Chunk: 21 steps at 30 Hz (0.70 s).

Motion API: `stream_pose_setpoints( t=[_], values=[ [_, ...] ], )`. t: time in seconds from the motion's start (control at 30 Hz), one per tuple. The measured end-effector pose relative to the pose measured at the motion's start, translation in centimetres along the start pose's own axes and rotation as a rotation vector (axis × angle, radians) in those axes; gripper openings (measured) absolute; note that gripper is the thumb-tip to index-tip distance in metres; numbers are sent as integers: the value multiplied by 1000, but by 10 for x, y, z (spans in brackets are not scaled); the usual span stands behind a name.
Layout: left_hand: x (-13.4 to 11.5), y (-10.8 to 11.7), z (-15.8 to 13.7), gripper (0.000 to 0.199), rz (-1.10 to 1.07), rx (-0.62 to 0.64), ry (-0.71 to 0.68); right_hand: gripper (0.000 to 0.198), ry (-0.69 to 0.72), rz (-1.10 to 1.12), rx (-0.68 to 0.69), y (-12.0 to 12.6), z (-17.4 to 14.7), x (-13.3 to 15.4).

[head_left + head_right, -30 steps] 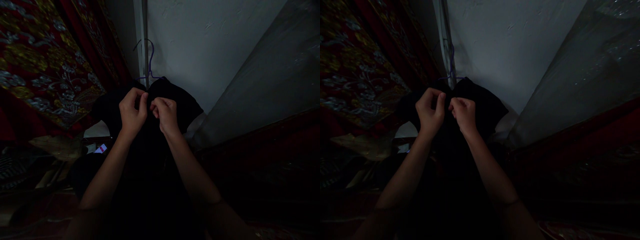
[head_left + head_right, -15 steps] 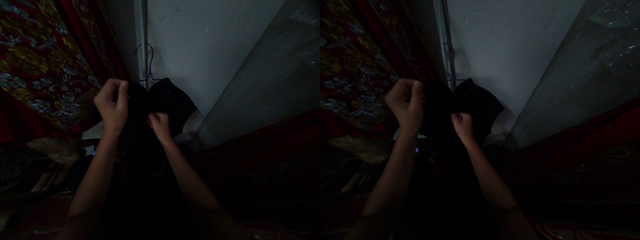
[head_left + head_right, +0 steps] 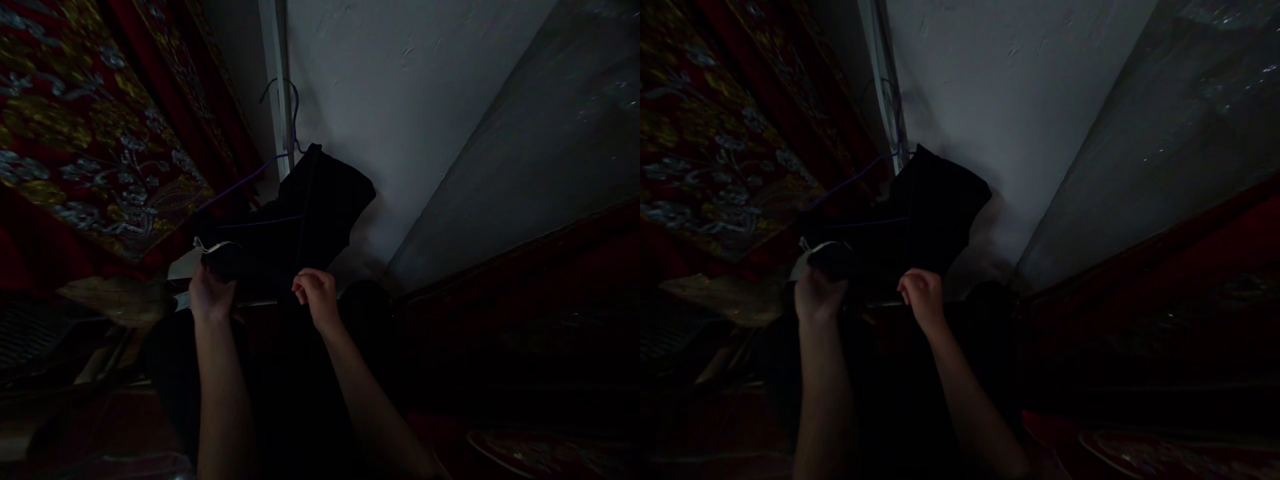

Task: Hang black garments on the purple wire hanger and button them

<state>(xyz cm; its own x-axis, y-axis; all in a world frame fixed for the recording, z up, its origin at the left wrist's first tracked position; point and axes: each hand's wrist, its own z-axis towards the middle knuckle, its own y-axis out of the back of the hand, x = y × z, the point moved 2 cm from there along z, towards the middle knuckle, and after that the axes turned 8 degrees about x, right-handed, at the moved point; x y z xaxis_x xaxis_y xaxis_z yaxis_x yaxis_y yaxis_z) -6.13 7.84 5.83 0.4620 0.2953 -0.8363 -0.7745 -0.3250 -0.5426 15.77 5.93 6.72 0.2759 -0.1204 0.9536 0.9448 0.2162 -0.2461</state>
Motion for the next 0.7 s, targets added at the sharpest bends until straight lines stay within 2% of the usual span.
stream_pose_setpoints(
  t=[0.1, 0.17, 0.3, 0.4, 0.5, 0.6, 0.7],
  values=[
    [26, -4, -27, 27, 40, -4, 17, 25, -10, 67, -89, 15, -2, -8],
    [32, -7, -39, 28, 80, -23, 1, 26, -18, 53, -105, 25, -2, -12],
    [29, -21, -54, 29, 92, -23, -56, 27, -82, -125, -50, 40, 0, -27],
    [27, -38, -63, 32, 58, 44, -83, 26, -158, -287, -19, 49, 0, -41],
    [33, -54, -72, 32, 55, 102, -71, 14, -76, -401, 80, 48, -5, -41],
    [43, -64, -80, 30, 152, 121, -55, 36, 71, -452, 288, 34, -14, -31],
    [47, -70, -86, 28, 245, 115, -90, 46, 98, -392, 372, 16, -19, -23]
  ],
)
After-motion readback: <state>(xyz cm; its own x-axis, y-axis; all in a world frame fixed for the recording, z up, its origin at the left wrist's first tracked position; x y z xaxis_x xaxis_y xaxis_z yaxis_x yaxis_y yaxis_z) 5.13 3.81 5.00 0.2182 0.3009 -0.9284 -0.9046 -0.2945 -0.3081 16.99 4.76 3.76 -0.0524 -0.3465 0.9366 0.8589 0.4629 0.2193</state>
